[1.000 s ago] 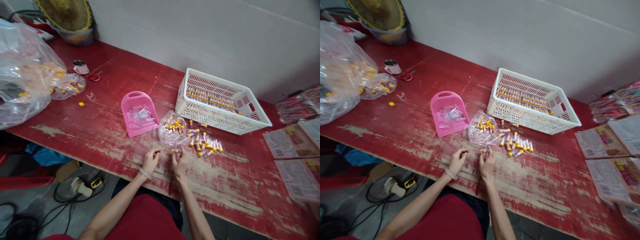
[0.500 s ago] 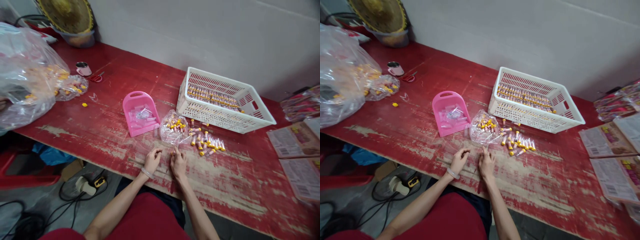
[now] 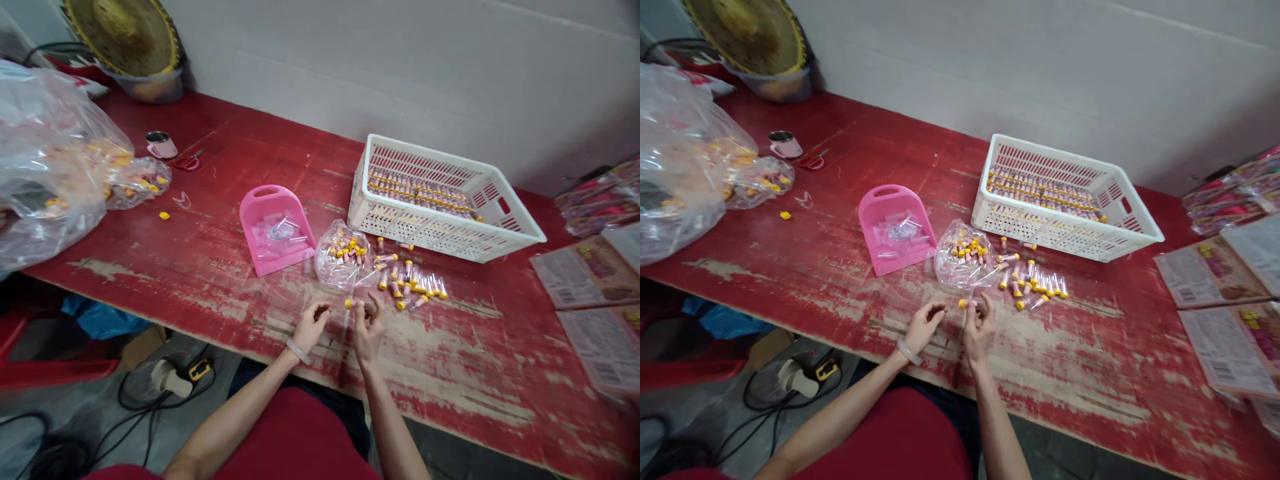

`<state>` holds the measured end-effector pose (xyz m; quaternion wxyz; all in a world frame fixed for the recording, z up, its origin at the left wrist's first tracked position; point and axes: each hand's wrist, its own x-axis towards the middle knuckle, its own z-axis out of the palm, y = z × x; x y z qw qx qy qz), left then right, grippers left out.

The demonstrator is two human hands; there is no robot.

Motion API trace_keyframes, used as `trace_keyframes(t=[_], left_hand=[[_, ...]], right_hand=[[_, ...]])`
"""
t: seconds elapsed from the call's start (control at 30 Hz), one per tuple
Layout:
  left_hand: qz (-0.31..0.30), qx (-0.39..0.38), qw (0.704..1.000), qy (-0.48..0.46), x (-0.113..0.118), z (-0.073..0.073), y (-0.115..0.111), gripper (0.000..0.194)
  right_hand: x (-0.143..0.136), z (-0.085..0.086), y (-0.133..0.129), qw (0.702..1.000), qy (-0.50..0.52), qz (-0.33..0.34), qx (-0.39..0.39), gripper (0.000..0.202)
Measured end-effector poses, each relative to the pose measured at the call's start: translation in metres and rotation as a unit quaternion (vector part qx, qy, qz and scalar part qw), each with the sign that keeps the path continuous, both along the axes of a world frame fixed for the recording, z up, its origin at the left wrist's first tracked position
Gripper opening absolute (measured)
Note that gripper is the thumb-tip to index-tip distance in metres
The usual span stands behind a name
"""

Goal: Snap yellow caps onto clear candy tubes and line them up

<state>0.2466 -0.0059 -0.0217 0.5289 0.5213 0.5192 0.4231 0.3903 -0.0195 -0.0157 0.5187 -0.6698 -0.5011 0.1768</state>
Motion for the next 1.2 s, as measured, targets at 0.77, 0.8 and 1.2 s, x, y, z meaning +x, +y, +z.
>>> trace_keyframes(t=[0.77, 0.8, 1.2], left_hand=[[0.119, 0.083, 0.963, 0.227, -0.027, -0.015, 0.133, 0.048], [0.122, 0.077, 0.97, 0.196, -0.029, -0.017, 0.129, 0.049], [0.131, -0.032, 0.978, -0.159, -0.027, 0.017, 0.05, 0.057]], right_hand=[[0.127, 0.039, 0.103, 0.889, -0.415, -0.133, -0.141, 0.05], [0.119, 0.038, 0.107, 0.89, -0.424, -0.118, -0.118, 0.045], [0.017, 0.011, 0.193, 0.925, -0.311, 0.101, -0.194, 0.027]])
